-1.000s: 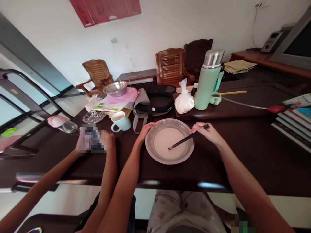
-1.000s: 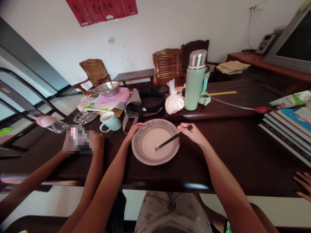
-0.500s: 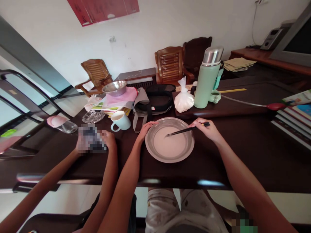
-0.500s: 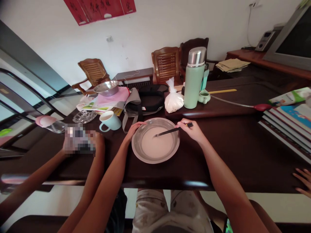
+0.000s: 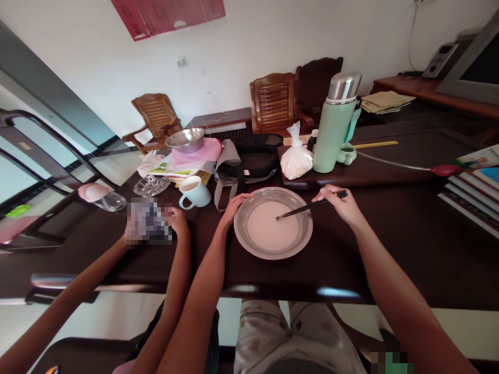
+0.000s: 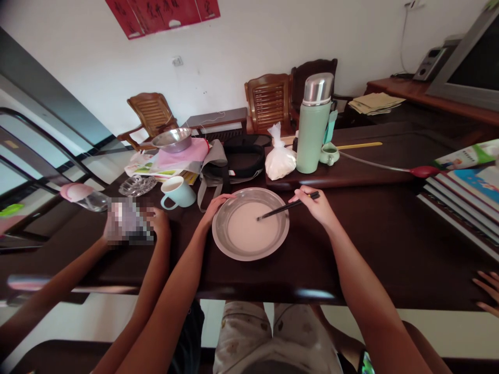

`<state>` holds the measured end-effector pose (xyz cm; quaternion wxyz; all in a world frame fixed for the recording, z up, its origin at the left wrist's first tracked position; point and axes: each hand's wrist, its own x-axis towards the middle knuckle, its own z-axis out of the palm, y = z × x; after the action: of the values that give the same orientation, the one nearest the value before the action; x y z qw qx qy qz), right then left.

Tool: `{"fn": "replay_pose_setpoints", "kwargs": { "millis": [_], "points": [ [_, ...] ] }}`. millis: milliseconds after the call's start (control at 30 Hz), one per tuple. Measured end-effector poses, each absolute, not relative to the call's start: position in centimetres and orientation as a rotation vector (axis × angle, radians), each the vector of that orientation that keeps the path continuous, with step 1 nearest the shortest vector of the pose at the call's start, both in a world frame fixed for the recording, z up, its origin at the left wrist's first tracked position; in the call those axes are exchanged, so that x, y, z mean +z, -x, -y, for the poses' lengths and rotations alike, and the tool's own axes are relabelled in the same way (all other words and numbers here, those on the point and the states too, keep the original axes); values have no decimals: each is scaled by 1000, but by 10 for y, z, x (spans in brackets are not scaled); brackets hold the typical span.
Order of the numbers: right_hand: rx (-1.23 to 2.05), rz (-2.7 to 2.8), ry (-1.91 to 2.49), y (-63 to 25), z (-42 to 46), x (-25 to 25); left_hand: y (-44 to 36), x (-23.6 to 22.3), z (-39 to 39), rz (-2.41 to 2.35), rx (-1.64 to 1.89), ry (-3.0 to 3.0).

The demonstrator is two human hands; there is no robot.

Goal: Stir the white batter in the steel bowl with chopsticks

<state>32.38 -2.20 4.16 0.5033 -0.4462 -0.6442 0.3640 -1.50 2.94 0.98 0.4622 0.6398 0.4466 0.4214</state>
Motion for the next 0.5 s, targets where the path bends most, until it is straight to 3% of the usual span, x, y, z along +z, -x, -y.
{"fn": "replay_pose_setpoints", "kwargs": {
  "millis": [133, 300, 500],
  "points": [
    [986, 1705, 988, -318, 25, 43, 13, 5, -33, -1105, 1032, -1616],
    [853, 1565, 1075, -322, 22, 41, 18, 6, -26, -1153, 1046, -1591],
    [998, 1721, 1004, -319, 24, 42, 108, 19, -5, -1182, 1192, -1560]
  ]
}}
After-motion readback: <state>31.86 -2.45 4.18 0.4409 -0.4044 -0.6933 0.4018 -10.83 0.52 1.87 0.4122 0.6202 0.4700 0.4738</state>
